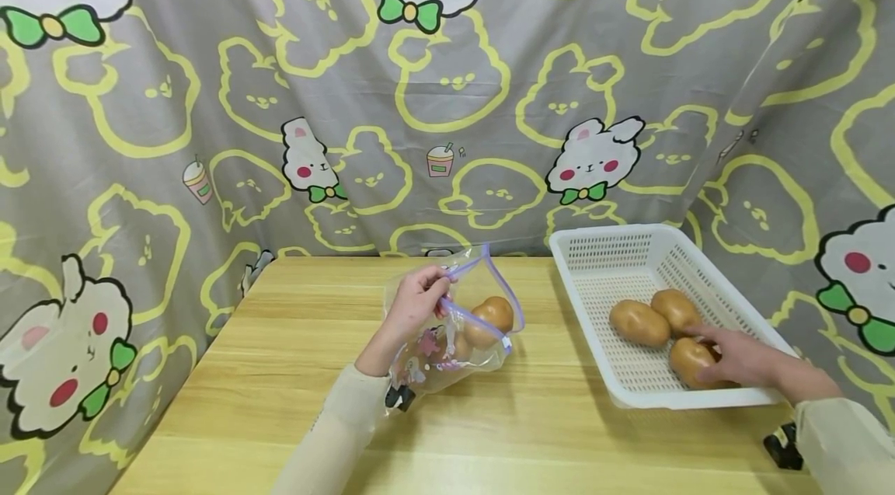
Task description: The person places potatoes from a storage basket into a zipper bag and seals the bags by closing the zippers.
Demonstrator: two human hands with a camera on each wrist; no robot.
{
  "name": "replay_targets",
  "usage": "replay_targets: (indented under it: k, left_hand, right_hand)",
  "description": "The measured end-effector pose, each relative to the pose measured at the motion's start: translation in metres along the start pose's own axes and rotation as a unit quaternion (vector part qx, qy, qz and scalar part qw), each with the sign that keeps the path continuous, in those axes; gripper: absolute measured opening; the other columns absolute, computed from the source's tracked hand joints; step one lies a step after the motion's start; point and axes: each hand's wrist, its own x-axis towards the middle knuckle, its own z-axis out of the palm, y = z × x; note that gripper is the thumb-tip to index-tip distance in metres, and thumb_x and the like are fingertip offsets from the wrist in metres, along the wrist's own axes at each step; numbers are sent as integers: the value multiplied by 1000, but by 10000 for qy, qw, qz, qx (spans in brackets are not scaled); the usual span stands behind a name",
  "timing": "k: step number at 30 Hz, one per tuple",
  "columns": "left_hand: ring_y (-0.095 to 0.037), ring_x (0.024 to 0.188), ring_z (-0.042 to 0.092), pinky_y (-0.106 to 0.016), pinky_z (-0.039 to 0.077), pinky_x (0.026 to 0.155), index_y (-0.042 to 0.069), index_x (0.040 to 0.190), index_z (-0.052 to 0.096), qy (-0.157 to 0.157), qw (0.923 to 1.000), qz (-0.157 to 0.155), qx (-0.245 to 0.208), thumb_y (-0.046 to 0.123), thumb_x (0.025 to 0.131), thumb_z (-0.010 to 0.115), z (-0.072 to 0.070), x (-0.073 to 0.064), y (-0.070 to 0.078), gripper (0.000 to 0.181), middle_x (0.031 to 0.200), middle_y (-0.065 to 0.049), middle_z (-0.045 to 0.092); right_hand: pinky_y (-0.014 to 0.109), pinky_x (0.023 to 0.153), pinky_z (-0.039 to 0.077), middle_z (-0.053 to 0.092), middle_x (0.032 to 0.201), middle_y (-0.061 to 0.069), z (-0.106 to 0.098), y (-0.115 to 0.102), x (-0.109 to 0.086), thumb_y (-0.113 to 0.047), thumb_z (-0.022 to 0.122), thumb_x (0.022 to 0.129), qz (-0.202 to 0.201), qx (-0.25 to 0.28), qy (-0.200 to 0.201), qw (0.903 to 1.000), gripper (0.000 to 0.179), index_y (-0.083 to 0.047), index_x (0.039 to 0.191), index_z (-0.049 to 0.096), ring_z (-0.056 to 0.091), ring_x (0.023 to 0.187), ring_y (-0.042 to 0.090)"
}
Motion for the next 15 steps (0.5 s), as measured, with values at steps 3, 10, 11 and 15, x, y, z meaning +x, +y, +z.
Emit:
replay_targets:
  k: [3, 10, 11, 15]
  left_hand:
    - [-13, 49, 51, -23, 48, 46, -15, 98, 60, -16, 10000, -11, 18, -2, 95, 46, 1, 3, -5, 20, 67, -11, 56]
    - [-12, 48, 51, -23, 48, 44, -8, 98, 64, 72, 10000, -53, 32, 4, 96, 48, 3, 12, -32, 20, 67, -7, 56]
    - [-12, 48, 51, -23, 48, 44, -7, 97, 64, 98, 9999, -47, 22, 5, 96, 48, 4, 12, -33, 19, 66, -7, 56]
    - [-11, 47, 51, -22, 48, 44, -4, 95, 64, 149, 9999, 2, -27, 6, 96, 49, 4, 12, -35, 18, 66, -5, 56]
  right_hand:
    - [24, 65, 47, 60, 105, 23, 0, -1, 0, -22, 79, 74, 50, -38, 7, 10000, 72, 16, 125, 46, 54, 86, 7]
    - [24, 66, 46, 60, 108, 22, 3, -1, 0, -25, 81, 72, 45, -182, 244, 9995, 68, 13, 121, 52, 54, 86, 6]
    - [24, 66, 46, 60, 108, 22, 3, -1, 0, -25, 81, 72, 10, -179, 298, 9994, 68, 12, 121, 52, 54, 87, 5]
    - [23, 65, 47, 59, 107, 22, 3, -5, 2, -21, 82, 70, -105, 88, 512, 9986, 69, 12, 122, 51, 52, 84, 0]
